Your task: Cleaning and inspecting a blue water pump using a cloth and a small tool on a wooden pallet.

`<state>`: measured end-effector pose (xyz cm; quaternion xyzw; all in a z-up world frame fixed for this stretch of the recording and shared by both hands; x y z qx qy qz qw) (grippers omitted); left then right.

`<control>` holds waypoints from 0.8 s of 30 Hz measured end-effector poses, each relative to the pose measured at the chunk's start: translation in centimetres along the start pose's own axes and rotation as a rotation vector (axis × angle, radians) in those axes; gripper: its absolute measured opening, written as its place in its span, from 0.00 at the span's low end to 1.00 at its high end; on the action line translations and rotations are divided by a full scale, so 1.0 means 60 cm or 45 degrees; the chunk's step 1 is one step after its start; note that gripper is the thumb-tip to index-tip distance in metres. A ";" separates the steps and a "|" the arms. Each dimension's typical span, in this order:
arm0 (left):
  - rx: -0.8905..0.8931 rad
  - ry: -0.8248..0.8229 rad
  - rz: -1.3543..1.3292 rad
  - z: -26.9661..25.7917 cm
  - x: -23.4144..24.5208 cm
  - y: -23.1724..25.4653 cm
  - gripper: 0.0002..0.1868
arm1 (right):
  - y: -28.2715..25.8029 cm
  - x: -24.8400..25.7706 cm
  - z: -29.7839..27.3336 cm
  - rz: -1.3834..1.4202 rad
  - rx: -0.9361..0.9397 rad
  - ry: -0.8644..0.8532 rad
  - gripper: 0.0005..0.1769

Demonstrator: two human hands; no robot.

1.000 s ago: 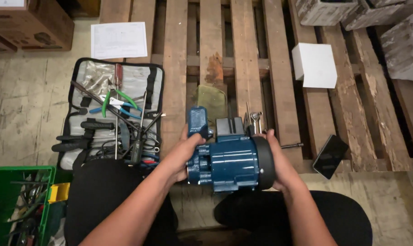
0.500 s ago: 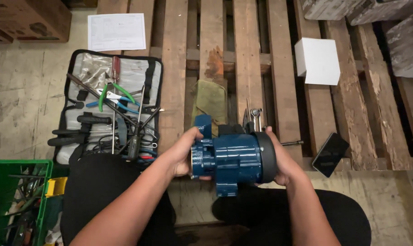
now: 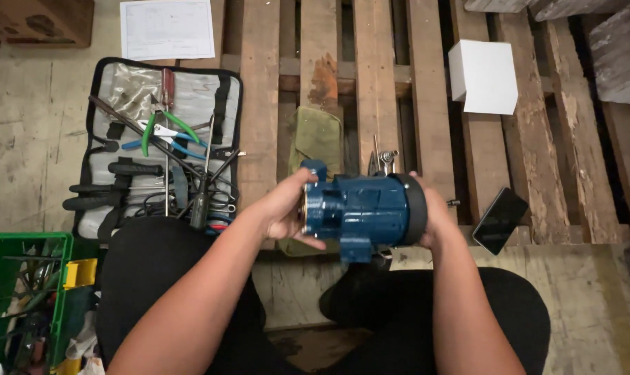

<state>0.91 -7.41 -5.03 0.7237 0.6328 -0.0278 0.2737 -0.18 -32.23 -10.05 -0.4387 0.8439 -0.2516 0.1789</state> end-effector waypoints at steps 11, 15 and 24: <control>-0.153 0.319 0.480 0.001 0.043 0.048 0.58 | -0.048 -0.045 -0.015 0.327 0.290 0.033 0.16; -0.219 0.683 1.155 0.008 0.096 0.091 0.54 | -0.059 -0.048 -0.024 0.226 0.311 0.132 0.25; -1.528 0.761 1.173 -0.046 -0.019 0.151 0.18 | -0.056 -0.010 0.020 0.104 0.415 0.227 0.32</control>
Point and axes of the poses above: each hand's wrist, its own z-axis towards the middle knuckle, its own x-axis out of the back of the hand, y = z × x, the point moved 10 cm from there along z, towards the middle knuckle, and after that the axes turned 10 degrees about z, right-handed, at the moved point
